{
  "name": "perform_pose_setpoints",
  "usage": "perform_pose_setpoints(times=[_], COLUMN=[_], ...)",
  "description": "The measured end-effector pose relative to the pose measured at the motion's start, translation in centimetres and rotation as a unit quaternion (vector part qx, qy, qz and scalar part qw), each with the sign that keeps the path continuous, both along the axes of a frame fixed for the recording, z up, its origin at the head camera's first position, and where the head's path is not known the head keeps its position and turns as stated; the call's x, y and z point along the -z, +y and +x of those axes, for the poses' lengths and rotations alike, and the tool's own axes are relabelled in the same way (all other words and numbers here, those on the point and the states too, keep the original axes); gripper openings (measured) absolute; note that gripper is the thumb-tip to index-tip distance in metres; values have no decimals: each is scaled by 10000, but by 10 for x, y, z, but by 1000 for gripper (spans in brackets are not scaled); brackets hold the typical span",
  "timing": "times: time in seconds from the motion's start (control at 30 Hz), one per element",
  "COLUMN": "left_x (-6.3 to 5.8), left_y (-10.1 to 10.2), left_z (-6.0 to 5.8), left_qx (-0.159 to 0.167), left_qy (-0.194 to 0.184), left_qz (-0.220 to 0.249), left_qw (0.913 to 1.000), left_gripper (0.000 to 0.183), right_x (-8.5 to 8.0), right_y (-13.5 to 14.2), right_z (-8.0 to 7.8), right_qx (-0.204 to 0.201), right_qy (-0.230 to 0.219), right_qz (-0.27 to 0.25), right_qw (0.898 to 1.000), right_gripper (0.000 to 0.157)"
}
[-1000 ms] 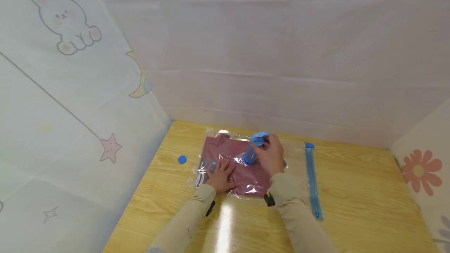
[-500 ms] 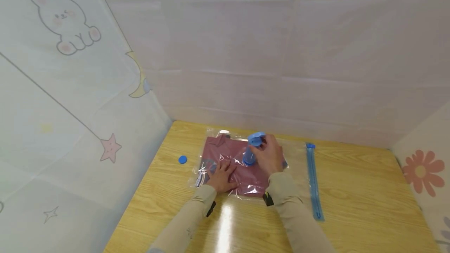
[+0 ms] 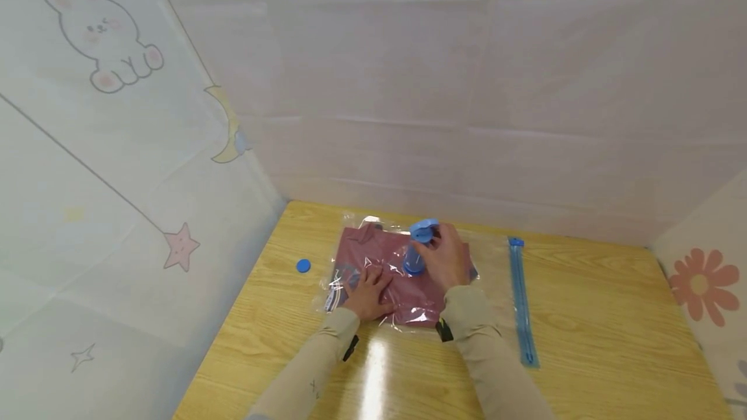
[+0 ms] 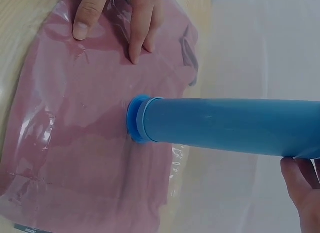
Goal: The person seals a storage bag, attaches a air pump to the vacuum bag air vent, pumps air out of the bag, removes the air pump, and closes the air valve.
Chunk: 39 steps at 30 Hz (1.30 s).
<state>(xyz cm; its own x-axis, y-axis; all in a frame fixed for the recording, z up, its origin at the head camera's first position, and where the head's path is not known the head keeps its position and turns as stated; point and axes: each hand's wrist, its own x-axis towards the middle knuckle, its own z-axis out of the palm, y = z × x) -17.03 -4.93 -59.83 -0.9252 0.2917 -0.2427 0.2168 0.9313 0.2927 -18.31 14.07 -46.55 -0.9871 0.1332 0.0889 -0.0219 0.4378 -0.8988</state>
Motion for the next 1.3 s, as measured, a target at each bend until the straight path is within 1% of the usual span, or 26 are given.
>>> perform_pose_setpoints(times=[0.23, 0.4, 0.53, 0.67, 0.73, 0.83, 0.9, 0.93, 1.0, 1.07, 1.1, 1.17, 1.23, 1.3], left_x=[5, 4, 2, -2, -7, -14, -18, -19, -25, -30, -33, -43, -51, -60], left_y=[1, 0, 0, 2, 4, 6, 8, 9, 12, 16, 18, 22, 26, 31], left_z=[-2, -1, 0, 0, -1, -3, -5, -6, -10, -13, -15, -18, -20, -22], left_qx=[7, -2, -2, 26, 60, 105, 98, 79, 5, -120, -197, -374, -559, -711], left_qy=[4, 66, 75, 117, 153, 279, 397, 472, 586, 633, 643, 602, 585, 614], left_qz=[24, 138, 81, 65, 94, 254, 437, 612, 1062, 1685, 2039, 2786, 3330, 3659], left_qw=[10000, 9999, 9999, 9999, 9998, 9992, 9982, 9970, 9926, 9836, 9767, 9578, 9394, 9259], left_gripper=[77, 76, 77, 76, 75, 71, 69, 66, 61, 55, 51, 48, 47, 47], right_x=[0, -1, -2, -2, -1, 0, 0, -1, -2, -4, -4, -5, -5, -6], right_y=[0, 1, 0, 1, 2, 3, 3, 3, 3, 3, 3, 2, 1, 0], right_z=[2, 1, 0, 0, 0, -1, -1, -1, -2, -2, -2, -2, -2, -2], right_qx=[-63, -63, -165, -241, -263, -268, -263, -262, -250, -241, -237, -219, -223, -220], right_qy=[61, 100, -10, -93, -98, -71, -51, -40, -22, -4, -1, 33, 43, 1], right_qz=[-173, -145, -118, 23, 105, 153, 211, 244, 282, 312, 307, 289, 274, 255], right_qw=[9998, 9998, 9998, 9997, 9996, 9995, 9994, 9994, 9993, 9992, 9992, 9993, 9994, 9994], right_gripper=[46, 44, 44, 46, 47, 49, 49, 49, 47, 46, 45, 45, 45, 45])
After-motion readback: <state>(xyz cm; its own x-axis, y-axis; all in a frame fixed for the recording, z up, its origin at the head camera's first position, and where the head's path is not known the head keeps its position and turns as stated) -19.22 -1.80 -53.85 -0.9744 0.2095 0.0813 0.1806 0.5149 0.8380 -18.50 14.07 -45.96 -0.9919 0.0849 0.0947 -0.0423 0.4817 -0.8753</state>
